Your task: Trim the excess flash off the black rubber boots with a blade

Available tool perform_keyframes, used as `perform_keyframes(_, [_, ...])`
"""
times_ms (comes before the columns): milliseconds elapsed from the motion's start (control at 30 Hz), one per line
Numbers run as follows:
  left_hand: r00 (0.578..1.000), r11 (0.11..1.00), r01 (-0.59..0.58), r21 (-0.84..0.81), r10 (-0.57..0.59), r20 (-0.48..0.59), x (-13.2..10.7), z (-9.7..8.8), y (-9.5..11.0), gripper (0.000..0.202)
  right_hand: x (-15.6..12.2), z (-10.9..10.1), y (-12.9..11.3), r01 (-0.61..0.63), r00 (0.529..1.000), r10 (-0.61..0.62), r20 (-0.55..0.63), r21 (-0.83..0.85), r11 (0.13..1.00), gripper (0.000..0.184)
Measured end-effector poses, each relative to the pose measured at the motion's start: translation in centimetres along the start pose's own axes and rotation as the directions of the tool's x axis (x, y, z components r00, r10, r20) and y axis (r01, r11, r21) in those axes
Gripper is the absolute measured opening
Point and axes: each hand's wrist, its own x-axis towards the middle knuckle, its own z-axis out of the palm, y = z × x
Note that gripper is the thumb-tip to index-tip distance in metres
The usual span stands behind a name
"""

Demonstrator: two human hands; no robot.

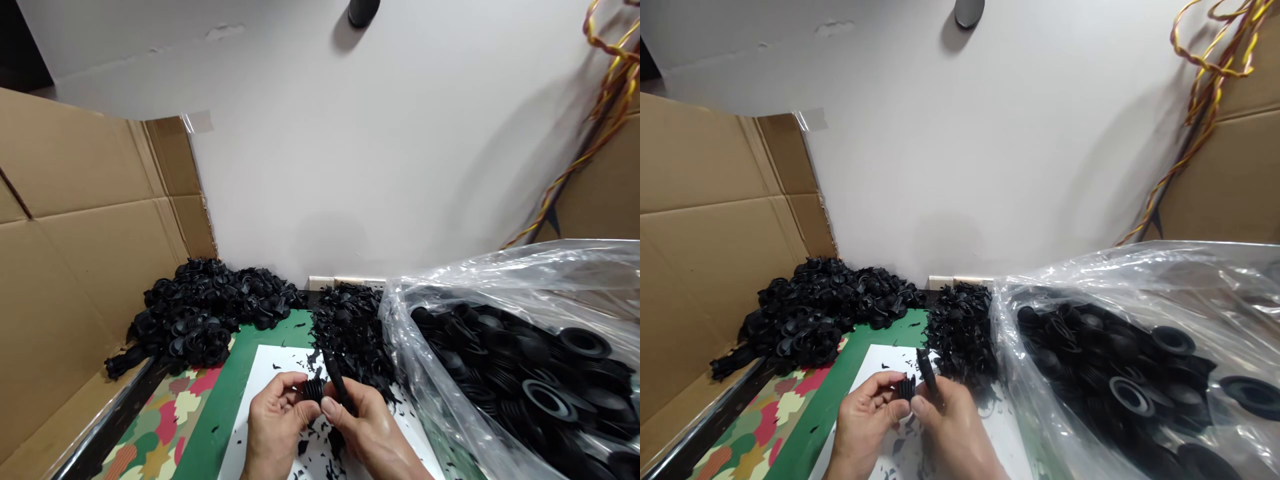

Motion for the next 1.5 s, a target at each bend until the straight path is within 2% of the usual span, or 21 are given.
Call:
perform_keyframes(100, [0.999,1.000,0.010,0.017,-0.011,0.052,-0.3,-0.2,-0.2,0.033,0.3,0.0,0.5,0.044,0.999,-0.044,-0.008,0.003,0.999,0.042])
perform_keyframes(233, [0.989,1.000,0.002,0.010,-0.004,0.151,-0.3,-0.3,-0.6,0.029,0.3,0.2,0.2,0.068,0.997,-0.073,0.025,0.163,0.984,0.043])
perform_keyframes(333, [0.992,0.999,-0.025,-0.023,0.028,0.122,-0.1,-0.3,-0.7,0.025,0.4,0.3,0.1,0.044,0.999,-0.047,0.010,0.206,0.978,0.046])
perform_keyframes(533, [0.995,0.995,-0.088,-0.035,0.090,0.041,0.1,-0.3,-0.7,0.021,0.8,0.2,1.0,0.002,0.999,0.004,-0.032,0.179,0.984,0.047])
perform_keyframes(800, [0.991,0.990,-0.134,-0.037,0.135,0.019,0.0,-0.3,-0.9,0.020,0.5,0.2,0.4,-0.044,0.998,0.050,-0.038,0.157,0.987,0.050])
perform_keyframes(1100, [0.951,0.951,-0.307,0.018,0.306,0.052,0.2,-0.7,-0.7,0.018,0.2,0.3,0.0,-0.018,0.999,0.025,-0.036,0.166,0.986,0.048])
perform_keyframes(1367, [0.956,0.958,-0.286,-0.006,0.286,0.060,0.1,-0.8,-0.8,0.020,0.3,0.0,0.4,-0.032,0.999,0.034,-0.015,0.153,0.988,0.047])
perform_keyframes(1500, [0.969,0.970,-0.241,0.005,0.241,0.057,0.0,-0.8,-1.1,0.021,0.2,0.1,0.3,-0.023,0.999,0.026,-0.021,0.149,0.989,0.048])
